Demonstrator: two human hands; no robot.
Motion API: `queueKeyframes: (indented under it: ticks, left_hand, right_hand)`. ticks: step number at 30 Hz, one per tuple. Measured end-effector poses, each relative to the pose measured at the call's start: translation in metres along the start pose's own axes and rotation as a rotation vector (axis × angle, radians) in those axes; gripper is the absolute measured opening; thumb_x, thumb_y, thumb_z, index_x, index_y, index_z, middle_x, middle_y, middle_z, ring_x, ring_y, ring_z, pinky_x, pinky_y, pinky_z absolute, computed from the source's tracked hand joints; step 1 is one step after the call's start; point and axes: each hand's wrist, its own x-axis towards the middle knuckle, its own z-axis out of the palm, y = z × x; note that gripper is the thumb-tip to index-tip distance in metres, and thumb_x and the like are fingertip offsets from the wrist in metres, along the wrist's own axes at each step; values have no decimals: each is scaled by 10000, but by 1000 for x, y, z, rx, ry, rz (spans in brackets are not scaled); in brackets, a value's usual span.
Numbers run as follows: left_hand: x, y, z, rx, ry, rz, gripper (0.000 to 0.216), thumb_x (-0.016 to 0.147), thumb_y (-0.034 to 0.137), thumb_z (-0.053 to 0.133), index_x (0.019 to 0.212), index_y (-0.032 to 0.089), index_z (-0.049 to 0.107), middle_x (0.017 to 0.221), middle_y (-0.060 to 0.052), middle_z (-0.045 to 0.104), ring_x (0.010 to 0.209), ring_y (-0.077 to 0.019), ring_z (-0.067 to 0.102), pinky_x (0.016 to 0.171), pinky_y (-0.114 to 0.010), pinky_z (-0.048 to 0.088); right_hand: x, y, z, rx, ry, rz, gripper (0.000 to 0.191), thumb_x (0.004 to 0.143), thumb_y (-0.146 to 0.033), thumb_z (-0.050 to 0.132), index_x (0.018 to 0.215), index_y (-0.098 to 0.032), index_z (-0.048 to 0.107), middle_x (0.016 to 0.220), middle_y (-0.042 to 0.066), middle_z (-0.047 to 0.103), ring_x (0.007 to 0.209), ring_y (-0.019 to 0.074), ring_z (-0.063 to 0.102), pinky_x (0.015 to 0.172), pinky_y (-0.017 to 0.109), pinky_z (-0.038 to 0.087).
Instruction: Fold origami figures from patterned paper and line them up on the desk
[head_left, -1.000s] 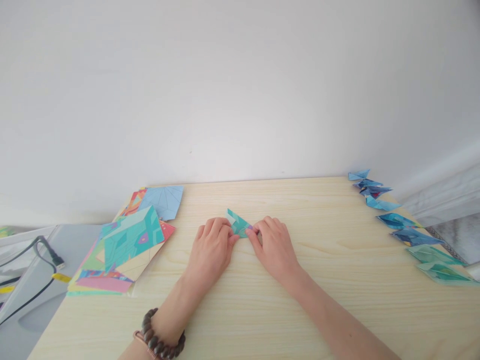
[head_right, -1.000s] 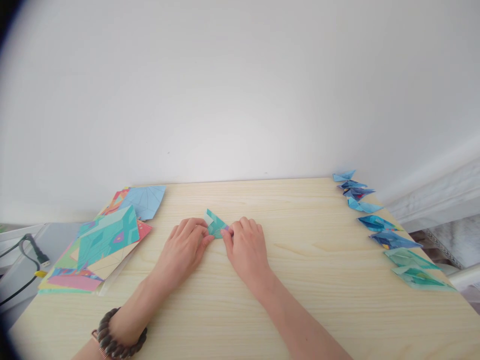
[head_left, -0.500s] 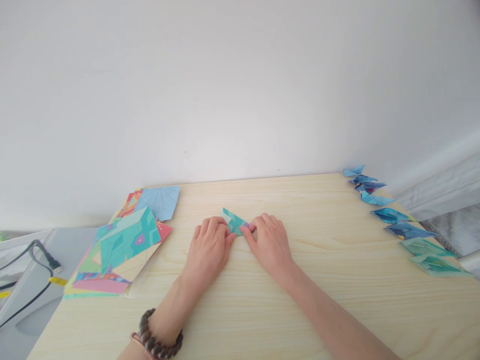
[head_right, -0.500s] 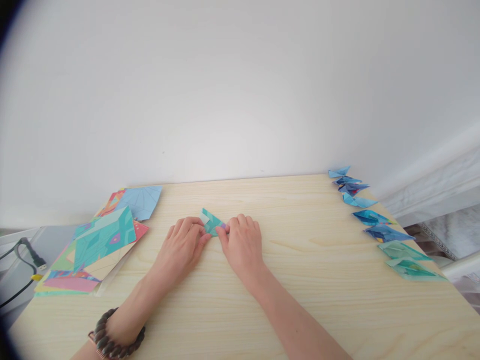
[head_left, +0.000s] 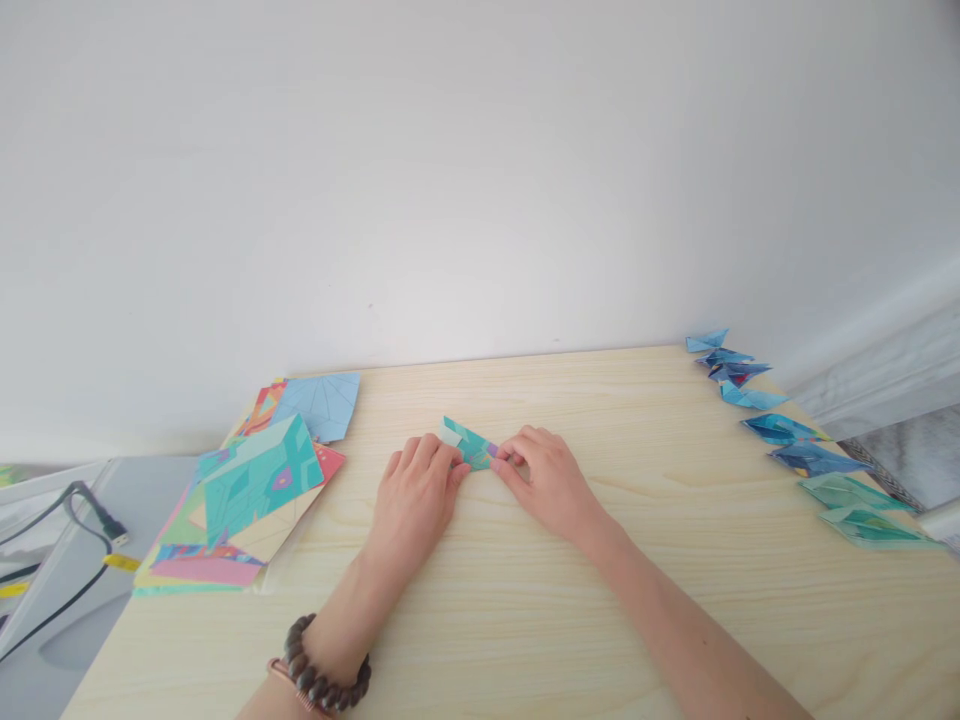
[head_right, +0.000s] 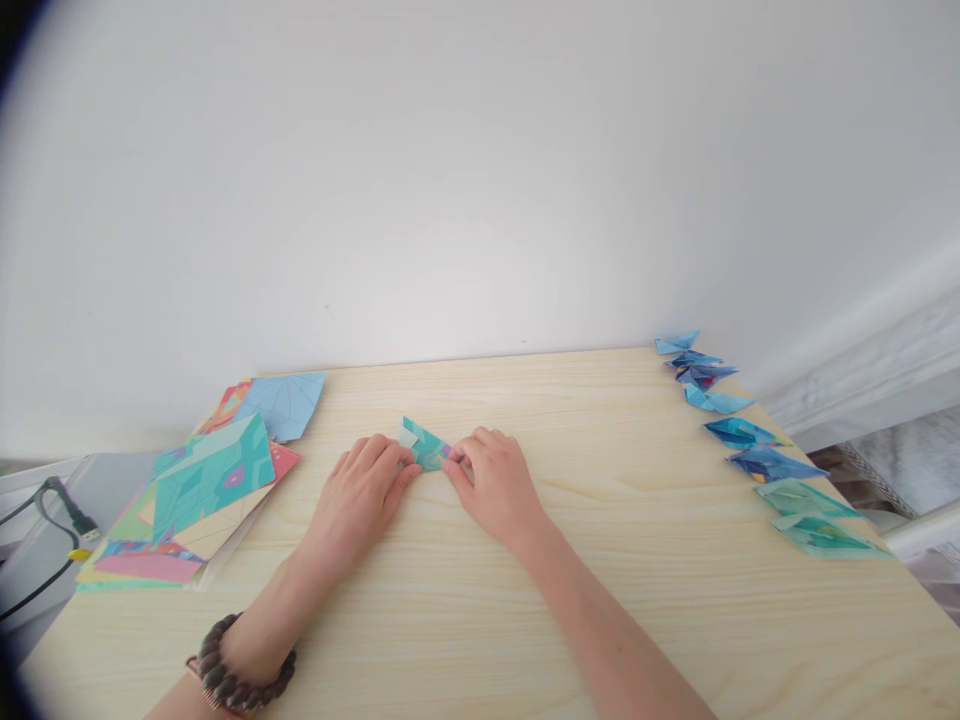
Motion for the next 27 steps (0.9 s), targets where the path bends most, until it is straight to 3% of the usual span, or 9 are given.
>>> queueKeyframes:
  ticks: [9, 22, 27]
  left_hand:
    - [-4, -1, 3, -64, 17, 32, 154, 896, 273, 427, 855, 170, 535, 1005, -84, 527, 924, -231, 471, 773, -384, 399]
    - [-5, 0, 4, -75, -33, -11, 108, 902, 231, 406, 915, 181, 501, 1057, -72, 516, 917, -228, 442, 771, -384, 383]
    - [-5, -1, 3, -102, -31, -5, 125, 901, 205, 386, 912, 191, 510, 1049, -73, 512, 900, -224, 434, 760, -382, 380]
  right_hand:
    - [-1, -9, 10, -100, 125, 111, 211, 843, -368, 533, 763, -186, 607, 956, 58, 500, 805, 170, 527, 761, 323, 399]
    - [-1, 0, 4, 8, 59, 12, 155, 852, -317, 532, 811, -205, 631, 943, 35, 538, 879, 160, 530, 814, 307, 388]
    - [0, 0, 7, -13, 84, 44, 163, 843, -320, 544, 772, -198, 628, 904, 32, 549, 861, 163, 528, 809, 310, 387]
